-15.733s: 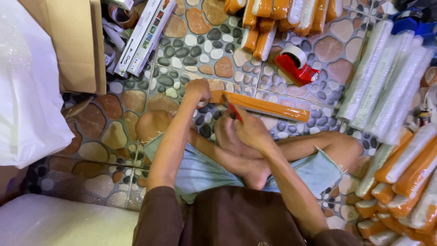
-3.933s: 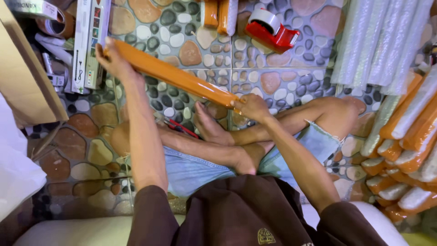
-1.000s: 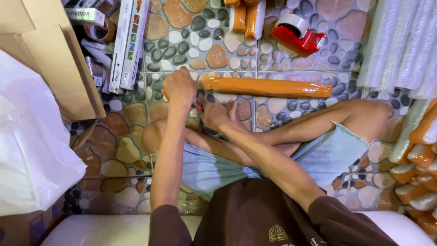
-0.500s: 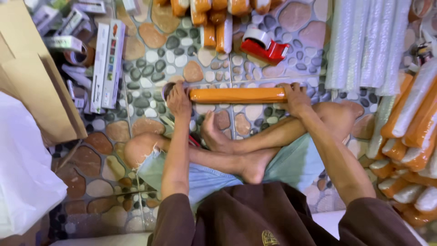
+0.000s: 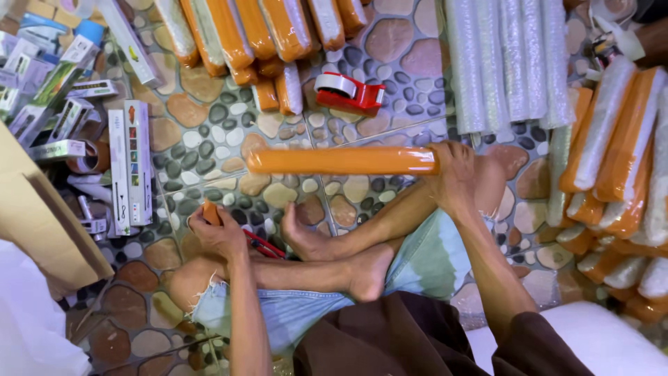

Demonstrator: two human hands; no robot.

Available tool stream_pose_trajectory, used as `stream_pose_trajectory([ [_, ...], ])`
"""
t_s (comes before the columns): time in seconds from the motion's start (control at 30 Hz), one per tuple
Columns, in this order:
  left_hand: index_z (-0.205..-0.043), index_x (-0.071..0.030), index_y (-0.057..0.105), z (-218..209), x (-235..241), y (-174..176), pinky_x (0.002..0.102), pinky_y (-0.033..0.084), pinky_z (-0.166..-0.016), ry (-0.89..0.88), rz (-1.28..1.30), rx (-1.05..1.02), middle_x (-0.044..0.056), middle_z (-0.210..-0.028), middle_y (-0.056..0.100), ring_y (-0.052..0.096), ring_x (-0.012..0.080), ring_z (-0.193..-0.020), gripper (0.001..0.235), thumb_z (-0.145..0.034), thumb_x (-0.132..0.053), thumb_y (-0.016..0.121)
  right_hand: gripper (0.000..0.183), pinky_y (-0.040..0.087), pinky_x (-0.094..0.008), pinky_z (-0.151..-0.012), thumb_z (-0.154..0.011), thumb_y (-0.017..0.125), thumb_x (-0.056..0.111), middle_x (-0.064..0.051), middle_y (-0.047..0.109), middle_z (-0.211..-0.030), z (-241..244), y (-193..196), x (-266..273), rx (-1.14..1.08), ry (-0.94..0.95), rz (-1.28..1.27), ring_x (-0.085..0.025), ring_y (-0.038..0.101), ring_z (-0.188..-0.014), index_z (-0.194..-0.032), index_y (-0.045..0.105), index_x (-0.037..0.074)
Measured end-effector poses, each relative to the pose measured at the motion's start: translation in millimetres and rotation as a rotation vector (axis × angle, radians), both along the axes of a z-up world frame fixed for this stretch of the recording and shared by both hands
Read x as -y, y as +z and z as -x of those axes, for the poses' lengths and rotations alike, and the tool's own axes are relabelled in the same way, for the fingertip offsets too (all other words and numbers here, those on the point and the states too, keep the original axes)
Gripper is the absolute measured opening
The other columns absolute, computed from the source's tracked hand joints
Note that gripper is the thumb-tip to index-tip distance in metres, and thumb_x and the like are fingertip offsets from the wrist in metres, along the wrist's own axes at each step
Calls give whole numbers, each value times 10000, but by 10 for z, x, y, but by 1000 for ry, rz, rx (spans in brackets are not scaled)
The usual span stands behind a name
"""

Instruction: The person sits on the floor and wraps cylindrical items in bubble wrap. They secure the bubble wrap with tape, then place the wrapped item into an orange plastic sleeve. The person repeats this process with multiple items, handling bubble wrap, tape, and plastic sleeves.

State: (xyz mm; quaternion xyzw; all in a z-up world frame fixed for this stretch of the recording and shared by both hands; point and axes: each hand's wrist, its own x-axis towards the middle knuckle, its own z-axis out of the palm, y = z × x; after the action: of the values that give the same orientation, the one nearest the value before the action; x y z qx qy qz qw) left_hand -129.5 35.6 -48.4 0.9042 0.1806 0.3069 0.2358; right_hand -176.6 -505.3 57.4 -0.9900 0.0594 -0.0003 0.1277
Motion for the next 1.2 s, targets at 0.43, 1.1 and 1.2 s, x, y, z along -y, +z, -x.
stream_pose_trajectory([
  [0.43,-1127,33,543,-23,379,240,527,498,-824,-339,-72,-163,291,-1066,703,635,516,-967,226,-974,-49,688,736,526,-528,-855,-792,649,622,-92,658,-1267,-3068,547,-1062,63,-308,-599,-386,715,-1143,-1373,533,187],
  [1.1,-1316,23,650,-222,601,241,495,455,-977,-260,11,-7,198,-980,632,637,429,-978,525,-918,-260,843,678,468,-626,-1082,-1007,773,245,-409,562,-1387,-933,-342,81,156,-266,-1126,-564,549,-1310,-1530,455,-46],
  [1.2,-1301,-44,696,-484,1160,518,455,573,-867,-475,622,-101,232,-1162,730,728,410,-1039,359,-983,-198,765,670,446,-590,-1111,-990,725,199,-337,547,-1464,-375,-371,-669,-33,-108,-1377,-458,497,-1405,-1558,440,-12],
])
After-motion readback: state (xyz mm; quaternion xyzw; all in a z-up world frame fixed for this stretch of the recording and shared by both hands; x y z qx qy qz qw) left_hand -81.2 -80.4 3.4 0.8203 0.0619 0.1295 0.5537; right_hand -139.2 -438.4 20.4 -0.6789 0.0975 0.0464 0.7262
